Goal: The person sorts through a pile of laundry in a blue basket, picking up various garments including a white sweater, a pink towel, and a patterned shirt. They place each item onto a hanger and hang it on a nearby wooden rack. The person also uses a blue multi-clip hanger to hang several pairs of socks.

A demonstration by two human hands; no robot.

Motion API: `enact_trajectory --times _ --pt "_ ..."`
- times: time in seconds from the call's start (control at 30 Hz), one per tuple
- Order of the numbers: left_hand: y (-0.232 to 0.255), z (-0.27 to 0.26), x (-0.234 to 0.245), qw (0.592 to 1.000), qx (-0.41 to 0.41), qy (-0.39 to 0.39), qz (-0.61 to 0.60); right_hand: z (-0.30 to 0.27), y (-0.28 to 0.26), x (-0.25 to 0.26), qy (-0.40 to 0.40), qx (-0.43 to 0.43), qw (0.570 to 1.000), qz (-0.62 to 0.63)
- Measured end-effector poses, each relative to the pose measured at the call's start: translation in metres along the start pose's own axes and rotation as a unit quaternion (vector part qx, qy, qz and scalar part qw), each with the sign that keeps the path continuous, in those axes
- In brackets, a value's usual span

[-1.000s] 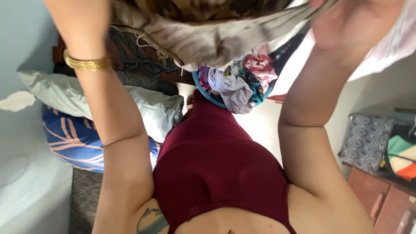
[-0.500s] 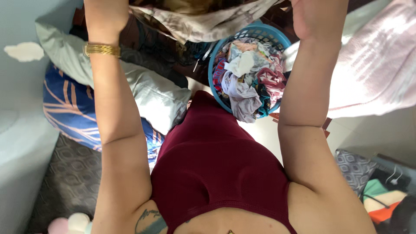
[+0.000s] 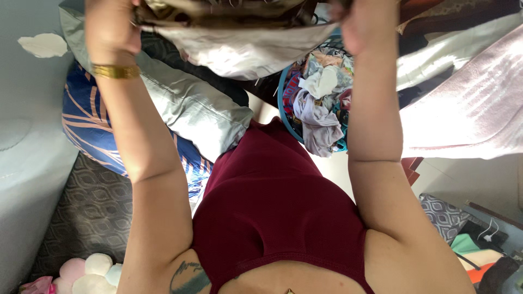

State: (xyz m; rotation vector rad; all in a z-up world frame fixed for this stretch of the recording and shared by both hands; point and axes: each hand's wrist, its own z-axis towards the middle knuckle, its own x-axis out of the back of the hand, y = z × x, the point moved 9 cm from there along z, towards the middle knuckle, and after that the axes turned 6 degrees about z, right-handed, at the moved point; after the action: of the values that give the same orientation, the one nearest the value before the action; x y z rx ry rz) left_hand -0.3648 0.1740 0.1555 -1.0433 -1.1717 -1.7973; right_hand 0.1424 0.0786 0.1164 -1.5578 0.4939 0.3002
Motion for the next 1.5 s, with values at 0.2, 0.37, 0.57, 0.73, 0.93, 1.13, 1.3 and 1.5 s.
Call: enact_trajectory --times 0.2,0.37,0.57,0.73,0.93,1.13,1.3,1.5 --pt "0.114 -0.017 0.062 0.942 -0.166 0.012 -0.293 -0.020 0.057 -0.184 -0.248 -0.018 0.968 0.030" --pt "0.120 -0.006 0.059 0.949 -0.086 -0.015 -0.303 -0.017 0.031 -0.285 -0.367 0.003 0.930 -0.029" --pt "0.056 0.004 0.031 0.921 0.055 0.077 -0.377 0.062 0.143 -0.167 -0.154 -0.069 0.980 -0.103" --pt "0.011 -0.022 0.004 0.918 0.106 0.185 -0.335 0.084 0.362 -0.052 -0.081 -0.003 0.979 -0.186" --pt "-0.044 -0.081 -0.020 0.795 0.197 0.425 -0.385 0.068 0.543 -0.020 -0.134 -0.173 0.830 -0.513" --pt "-0.085 -0.112 -0.037 0.761 0.209 0.517 -0.333 0.075 0.627 -0.021 -0.152 -0.189 0.826 -0.509" --pt "-0.092 -0.137 -0.052 0.747 0.226 0.523 -0.343 0.087 0.640 -0.040 -0.154 -0.064 0.691 -0.703" --pt "-0.098 -0.143 -0.057 0.756 0.222 0.509 -0.345 0.108 0.656 -0.046 -0.123 -0.029 0.621 -0.773"
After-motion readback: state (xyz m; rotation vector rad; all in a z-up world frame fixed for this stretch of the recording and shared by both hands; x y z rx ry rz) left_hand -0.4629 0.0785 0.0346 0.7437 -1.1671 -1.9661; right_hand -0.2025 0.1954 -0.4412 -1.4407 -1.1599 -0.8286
